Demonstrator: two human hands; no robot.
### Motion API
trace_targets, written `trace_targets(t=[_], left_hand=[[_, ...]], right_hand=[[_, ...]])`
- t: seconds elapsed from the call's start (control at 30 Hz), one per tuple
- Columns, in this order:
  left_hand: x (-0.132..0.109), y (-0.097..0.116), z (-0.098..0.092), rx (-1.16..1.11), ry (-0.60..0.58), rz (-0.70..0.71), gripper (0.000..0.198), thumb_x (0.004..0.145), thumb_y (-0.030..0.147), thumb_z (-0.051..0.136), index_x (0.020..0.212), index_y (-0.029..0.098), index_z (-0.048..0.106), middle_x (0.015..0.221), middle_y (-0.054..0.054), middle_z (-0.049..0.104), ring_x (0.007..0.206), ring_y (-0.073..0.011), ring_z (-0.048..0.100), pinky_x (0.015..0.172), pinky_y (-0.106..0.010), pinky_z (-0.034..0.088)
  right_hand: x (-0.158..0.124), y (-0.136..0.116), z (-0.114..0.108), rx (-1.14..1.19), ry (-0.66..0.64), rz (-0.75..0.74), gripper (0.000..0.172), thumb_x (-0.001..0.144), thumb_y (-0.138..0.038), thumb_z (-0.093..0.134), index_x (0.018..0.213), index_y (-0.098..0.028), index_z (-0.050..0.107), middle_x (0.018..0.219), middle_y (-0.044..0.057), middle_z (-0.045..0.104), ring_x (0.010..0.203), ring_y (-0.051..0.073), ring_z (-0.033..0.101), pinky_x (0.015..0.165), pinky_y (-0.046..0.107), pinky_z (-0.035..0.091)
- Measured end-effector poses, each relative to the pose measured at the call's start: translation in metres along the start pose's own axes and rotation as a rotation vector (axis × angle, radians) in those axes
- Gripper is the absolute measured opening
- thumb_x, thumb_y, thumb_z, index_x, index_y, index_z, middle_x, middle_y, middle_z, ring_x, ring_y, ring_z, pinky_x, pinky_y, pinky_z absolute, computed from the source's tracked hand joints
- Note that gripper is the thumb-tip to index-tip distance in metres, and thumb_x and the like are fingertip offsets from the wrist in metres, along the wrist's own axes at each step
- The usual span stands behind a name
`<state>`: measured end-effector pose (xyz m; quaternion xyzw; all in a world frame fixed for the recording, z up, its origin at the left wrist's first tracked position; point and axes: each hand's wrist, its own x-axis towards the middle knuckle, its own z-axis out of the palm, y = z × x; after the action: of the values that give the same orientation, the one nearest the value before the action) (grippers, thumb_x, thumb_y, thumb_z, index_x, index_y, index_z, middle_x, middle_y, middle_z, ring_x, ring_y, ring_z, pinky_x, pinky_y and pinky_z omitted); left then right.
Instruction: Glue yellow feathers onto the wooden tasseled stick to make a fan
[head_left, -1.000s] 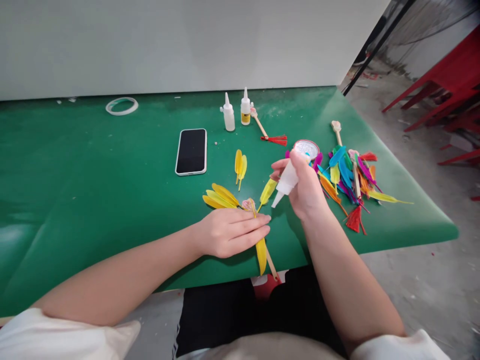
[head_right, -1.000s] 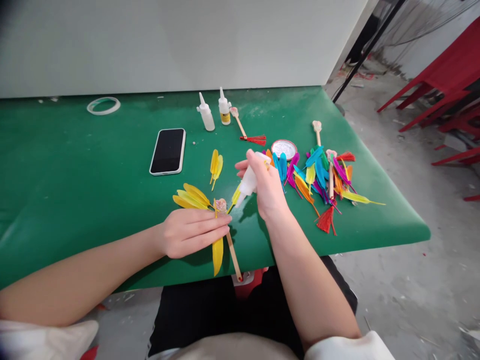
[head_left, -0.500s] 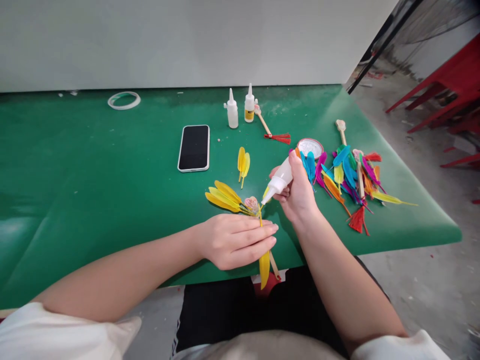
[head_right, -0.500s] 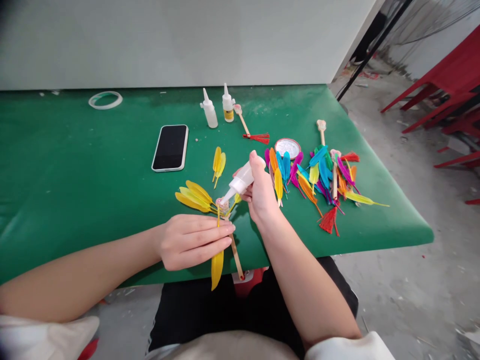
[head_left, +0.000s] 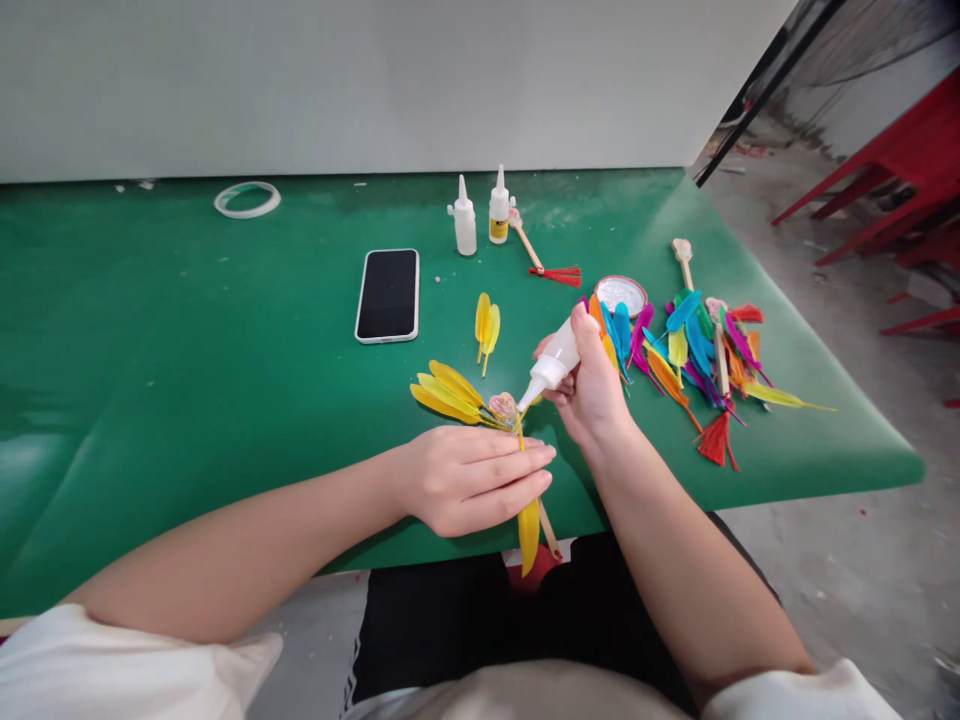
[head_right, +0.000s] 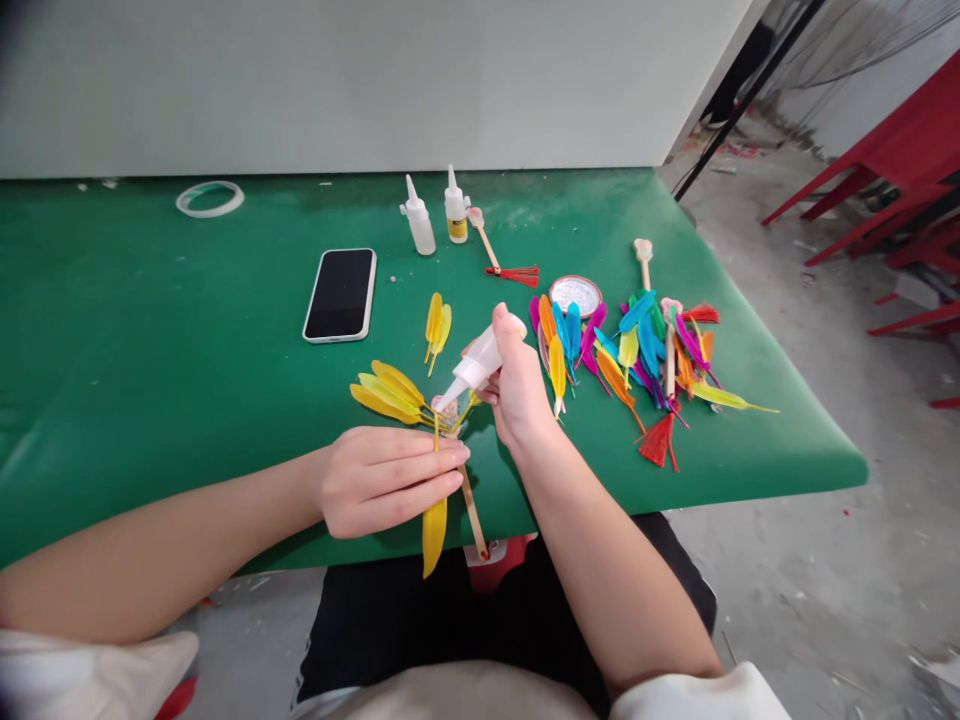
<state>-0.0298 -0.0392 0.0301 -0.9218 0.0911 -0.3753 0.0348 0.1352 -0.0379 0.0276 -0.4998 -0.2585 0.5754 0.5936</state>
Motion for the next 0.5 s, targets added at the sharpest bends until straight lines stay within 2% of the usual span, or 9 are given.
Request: trace_targets(t=[0.2,0.5], left_hand=[[0.000,0.000,-0.001,0.000,-0.022,-0.010,0.015,0.082,0.014,0.052,0.091,0.011,0.064,0.097,-0.011,0.069,0.096,-0.0190,0.063,0.084,-0.025,0.054],[-0.002,0.000,0.001,-0.024,-0.016,-0.024,0.015,0.082,0.013,0.053,0.092,0.010,0.064,0.096,-0.012,0.069,0.094,-0.0193,0.064,0.082,-0.026,0.055]], right_hand=[[0.000,0.001,-0.002,-0.052,0.004,-0.042,0.054,0.073,-0.071,0.038,0.055,-0.022,0.053,0.041,-0.003,0.036,0.034,0.007,0.024,0.033,0.026,0.014],[-0.010,-0.006,0.000,-0.205,0.041,-0.284,0.047,0.079,-0.061,0.039,0.057,-0.023,0.054,0.046,-0.002,0.040,0.040,0.010,0.035,0.040,0.027,0.024]])
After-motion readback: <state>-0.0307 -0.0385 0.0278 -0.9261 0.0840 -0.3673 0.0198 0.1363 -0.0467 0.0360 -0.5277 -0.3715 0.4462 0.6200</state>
